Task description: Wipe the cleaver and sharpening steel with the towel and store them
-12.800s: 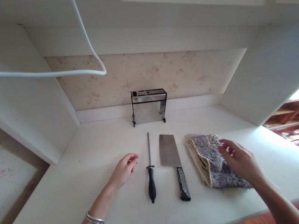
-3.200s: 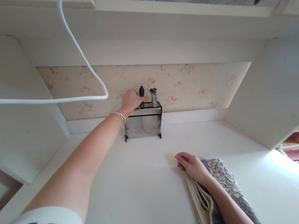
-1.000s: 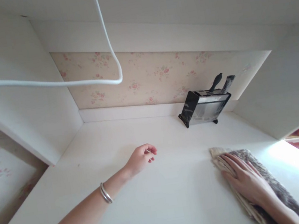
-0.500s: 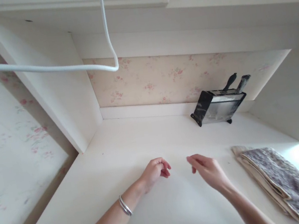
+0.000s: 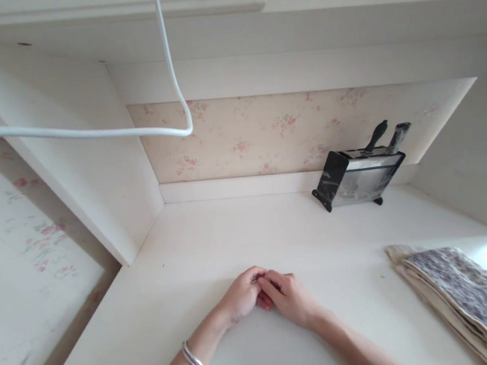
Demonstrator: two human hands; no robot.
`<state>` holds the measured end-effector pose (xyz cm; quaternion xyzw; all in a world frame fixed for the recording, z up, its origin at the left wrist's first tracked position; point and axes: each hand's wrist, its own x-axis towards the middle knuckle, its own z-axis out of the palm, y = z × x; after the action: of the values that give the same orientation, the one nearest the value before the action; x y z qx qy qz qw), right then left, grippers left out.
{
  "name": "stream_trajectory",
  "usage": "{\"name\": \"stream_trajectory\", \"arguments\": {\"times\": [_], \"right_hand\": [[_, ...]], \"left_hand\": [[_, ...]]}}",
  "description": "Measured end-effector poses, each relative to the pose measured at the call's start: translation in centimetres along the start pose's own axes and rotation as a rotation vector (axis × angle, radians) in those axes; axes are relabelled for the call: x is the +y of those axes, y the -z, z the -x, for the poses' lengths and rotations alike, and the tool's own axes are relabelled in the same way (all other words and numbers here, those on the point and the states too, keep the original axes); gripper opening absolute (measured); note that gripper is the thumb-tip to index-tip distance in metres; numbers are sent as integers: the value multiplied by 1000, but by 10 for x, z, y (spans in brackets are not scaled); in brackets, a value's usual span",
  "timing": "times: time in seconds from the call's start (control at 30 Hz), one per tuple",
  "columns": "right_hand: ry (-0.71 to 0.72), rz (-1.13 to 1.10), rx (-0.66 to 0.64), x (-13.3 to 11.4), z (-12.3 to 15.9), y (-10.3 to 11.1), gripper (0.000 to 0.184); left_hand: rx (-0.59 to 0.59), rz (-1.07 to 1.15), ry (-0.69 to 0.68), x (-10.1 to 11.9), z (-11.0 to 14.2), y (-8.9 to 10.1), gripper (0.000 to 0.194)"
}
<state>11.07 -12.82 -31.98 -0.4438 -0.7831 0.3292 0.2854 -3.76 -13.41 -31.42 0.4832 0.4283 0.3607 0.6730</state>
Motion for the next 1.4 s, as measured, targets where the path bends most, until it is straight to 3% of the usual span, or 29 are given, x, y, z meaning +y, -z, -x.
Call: {"name": "stream_trajectory", "arguments": {"times": [0.33,1.4], "right_hand": [[48,105,-83,0,2,4,37],[65,110,-114,-2,1,5,40]], "left_hand": [[16,-94,-12,-2,1,-1,27],[-7,-77,-14,-7,-2,3,35]]}}
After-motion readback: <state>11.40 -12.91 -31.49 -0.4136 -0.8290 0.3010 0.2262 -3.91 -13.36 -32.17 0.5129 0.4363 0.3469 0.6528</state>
